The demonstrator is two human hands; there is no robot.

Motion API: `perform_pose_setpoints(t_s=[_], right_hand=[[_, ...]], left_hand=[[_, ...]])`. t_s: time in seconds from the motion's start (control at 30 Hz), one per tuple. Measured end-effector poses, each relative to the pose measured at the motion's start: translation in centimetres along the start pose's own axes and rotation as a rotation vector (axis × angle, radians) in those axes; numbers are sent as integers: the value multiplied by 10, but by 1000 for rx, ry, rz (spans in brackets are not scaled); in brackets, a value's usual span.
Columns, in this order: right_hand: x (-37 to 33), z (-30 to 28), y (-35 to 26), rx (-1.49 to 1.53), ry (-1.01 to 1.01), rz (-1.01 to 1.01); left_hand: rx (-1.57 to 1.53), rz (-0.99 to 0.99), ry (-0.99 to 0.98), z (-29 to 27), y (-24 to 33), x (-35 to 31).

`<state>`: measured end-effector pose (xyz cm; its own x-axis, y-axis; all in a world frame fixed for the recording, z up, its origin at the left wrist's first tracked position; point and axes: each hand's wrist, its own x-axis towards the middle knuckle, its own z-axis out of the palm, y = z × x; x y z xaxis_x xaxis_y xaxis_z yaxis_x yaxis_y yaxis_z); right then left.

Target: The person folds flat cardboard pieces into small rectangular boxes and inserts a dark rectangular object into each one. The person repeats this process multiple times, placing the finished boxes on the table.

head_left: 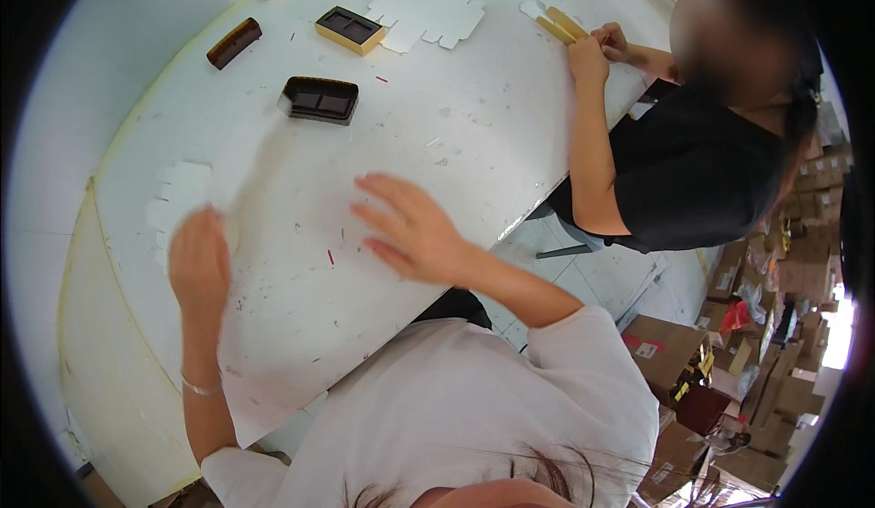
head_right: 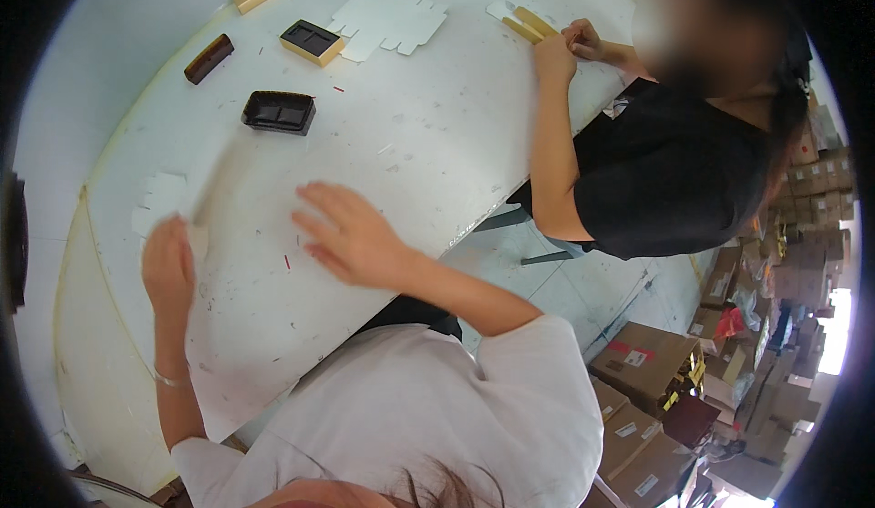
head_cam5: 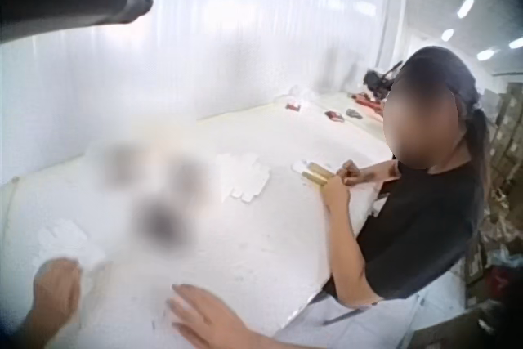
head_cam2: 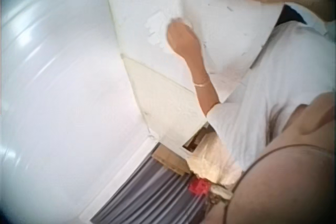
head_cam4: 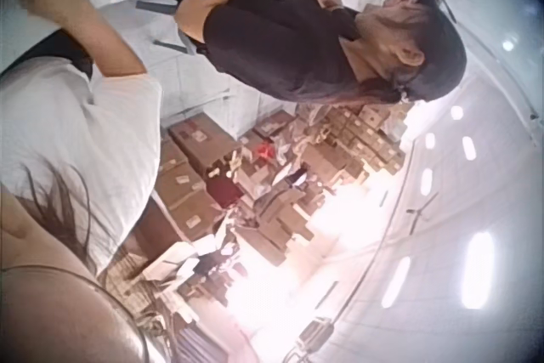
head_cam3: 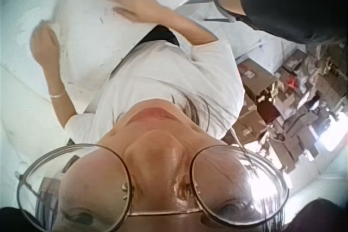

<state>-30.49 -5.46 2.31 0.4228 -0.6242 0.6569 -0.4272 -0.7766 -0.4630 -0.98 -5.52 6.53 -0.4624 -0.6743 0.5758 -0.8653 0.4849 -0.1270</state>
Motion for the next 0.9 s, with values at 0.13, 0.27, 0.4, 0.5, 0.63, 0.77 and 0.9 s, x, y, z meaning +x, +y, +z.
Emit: perform_pose_setpoints(t_s=[0.13,0.27,0.4,0.5,0.63,0.77,0.9], right_hand=[[-18,16,-16,33,-106,-137],[-25,19,-1,179,-295,-10],[-7,6,4,300,-344,77],[-10,12,9,307,-396,180],[-8,17,10,357,-409,327],[-7,14,4,464,-413,557],[-12,22,0,84,-297,262]], left_hand=[[-274,-24,-196,-13,75,-32],[-578,-275,-261,1,99,-41],[-1005,-794,-312,15,105,-35],[-997,-814,-325,19,109,-35],[-1045,-835,-343,23,103,-36],[-1042,-810,-278,19,104,-38],[-969,-841,-356,20,104,-32]])
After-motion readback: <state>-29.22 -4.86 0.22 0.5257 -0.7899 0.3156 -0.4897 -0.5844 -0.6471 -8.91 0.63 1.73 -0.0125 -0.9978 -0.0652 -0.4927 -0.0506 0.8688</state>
